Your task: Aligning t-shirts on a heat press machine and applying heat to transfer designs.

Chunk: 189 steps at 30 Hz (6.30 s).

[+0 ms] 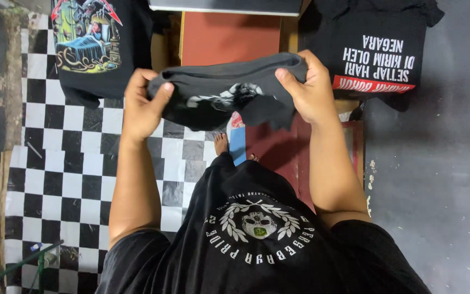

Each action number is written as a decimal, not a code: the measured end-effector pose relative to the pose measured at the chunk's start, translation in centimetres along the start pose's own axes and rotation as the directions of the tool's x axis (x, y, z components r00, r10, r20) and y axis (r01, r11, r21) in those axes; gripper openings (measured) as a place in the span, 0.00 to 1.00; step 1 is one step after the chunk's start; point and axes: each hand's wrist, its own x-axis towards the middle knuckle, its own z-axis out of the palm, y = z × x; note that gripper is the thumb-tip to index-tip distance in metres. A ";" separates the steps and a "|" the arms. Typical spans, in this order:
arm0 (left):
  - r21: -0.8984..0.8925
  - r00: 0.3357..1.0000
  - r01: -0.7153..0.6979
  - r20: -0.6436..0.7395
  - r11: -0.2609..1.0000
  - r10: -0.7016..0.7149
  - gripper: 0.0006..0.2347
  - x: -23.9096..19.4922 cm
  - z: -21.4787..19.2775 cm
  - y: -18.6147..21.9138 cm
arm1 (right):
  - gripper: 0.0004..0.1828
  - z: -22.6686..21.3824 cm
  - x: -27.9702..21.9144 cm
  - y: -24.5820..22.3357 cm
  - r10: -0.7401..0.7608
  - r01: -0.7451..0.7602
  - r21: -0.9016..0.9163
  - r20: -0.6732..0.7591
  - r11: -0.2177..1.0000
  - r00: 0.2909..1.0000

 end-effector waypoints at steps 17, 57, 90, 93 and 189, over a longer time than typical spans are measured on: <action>0.289 0.992 0.109 0.026 0.951 -0.121 0.10 -0.2 3.2 -4.9 | 0.12 0.2 -0.7 6.3 0.036 0.016 -0.377 0.131 0.926 0.991; 0.444 0.883 -0.394 0.426 0.805 0.196 0.11 20.2 -2.0 -33.1 | 0.09 -1.1 14.8 28.7 0.070 0.021 -0.559 0.141 0.829 0.988; 0.421 0.665 0.696 -0.071 0.582 -0.744 0.25 4.2 3.4 -43.6 | 0.23 5.8 2.4 45.9 0.695 -0.812 -0.170 -0.439 0.558 0.569; 0.400 0.593 0.760 -0.106 0.512 -0.798 0.27 0.7 3.3 -43.7 | 0.21 6.1 -0.8 44.4 0.722 -0.814 -0.117 -0.404 0.569 0.562; 0.450 0.490 0.797 -0.094 0.402 -0.867 0.23 0.0 4.3 -47.1 | 0.13 8.2 -2.8 45.6 0.755 -0.823 -0.048 -0.372 0.566 0.541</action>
